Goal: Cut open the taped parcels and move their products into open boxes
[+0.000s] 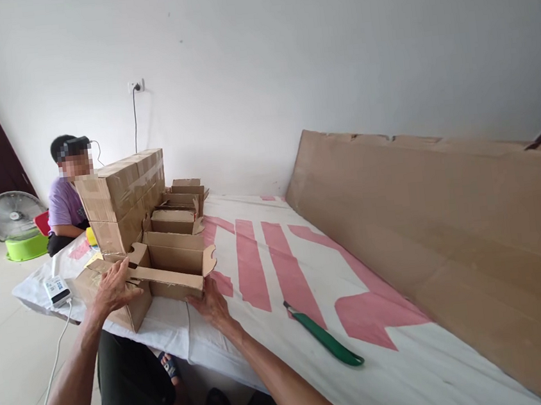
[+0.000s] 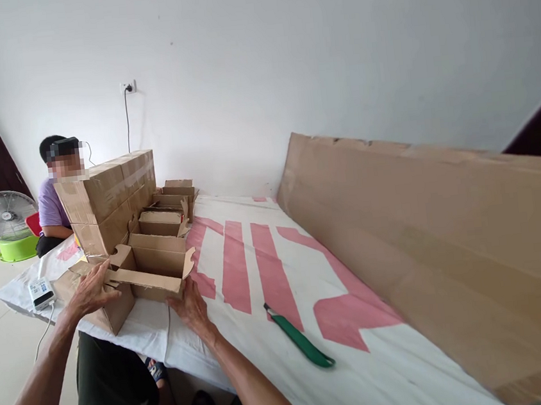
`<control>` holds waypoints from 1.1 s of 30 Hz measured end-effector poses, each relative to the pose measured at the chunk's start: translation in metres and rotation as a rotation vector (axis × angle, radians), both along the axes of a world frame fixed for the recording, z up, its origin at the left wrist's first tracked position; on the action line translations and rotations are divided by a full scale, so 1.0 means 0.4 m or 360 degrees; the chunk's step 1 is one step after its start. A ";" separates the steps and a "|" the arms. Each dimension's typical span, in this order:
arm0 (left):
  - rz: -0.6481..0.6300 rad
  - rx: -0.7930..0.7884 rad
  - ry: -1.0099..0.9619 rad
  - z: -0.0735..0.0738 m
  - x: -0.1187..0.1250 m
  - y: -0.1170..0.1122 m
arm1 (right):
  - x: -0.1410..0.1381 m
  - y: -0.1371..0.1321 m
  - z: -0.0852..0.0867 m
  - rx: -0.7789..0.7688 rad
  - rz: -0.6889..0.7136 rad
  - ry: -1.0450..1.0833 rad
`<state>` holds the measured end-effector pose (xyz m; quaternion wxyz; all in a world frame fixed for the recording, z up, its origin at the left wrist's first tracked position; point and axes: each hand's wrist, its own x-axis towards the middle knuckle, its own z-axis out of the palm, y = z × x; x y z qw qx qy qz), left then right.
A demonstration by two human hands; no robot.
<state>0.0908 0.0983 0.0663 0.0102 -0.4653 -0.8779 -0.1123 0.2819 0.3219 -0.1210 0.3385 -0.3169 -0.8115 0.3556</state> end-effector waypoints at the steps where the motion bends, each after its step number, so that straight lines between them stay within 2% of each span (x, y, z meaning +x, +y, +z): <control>1: -0.0013 0.0002 -0.0004 -0.003 -0.002 -0.008 | -0.011 -0.003 0.000 -0.0005 0.0011 -0.0005; 9: -0.0282 0.0046 -0.0049 -0.011 -0.034 -0.086 | -0.067 -0.005 0.011 0.0020 -0.0060 -0.0136; 15: -0.0253 0.0079 0.0032 -0.024 -0.021 -0.076 | -0.096 -0.024 0.016 0.0012 -0.0067 -0.0141; 20: -0.0256 0.0156 0.0035 -0.016 -0.008 -0.063 | -0.098 -0.015 0.025 -0.0002 -0.0037 -0.0179; 24: -0.0167 0.0143 0.0095 0.004 -0.004 -0.035 | -0.108 -0.013 0.051 -0.0071 -0.0023 -0.0193; 28: -0.0167 0.0054 0.0177 0.042 0.013 0.024 | -0.119 -0.021 0.076 -0.0180 -0.0012 -0.0179; 33: -0.0238 -0.0366 0.0368 0.078 0.058 0.120 | -0.103 -0.026 0.085 -0.0205 0.0063 -0.0164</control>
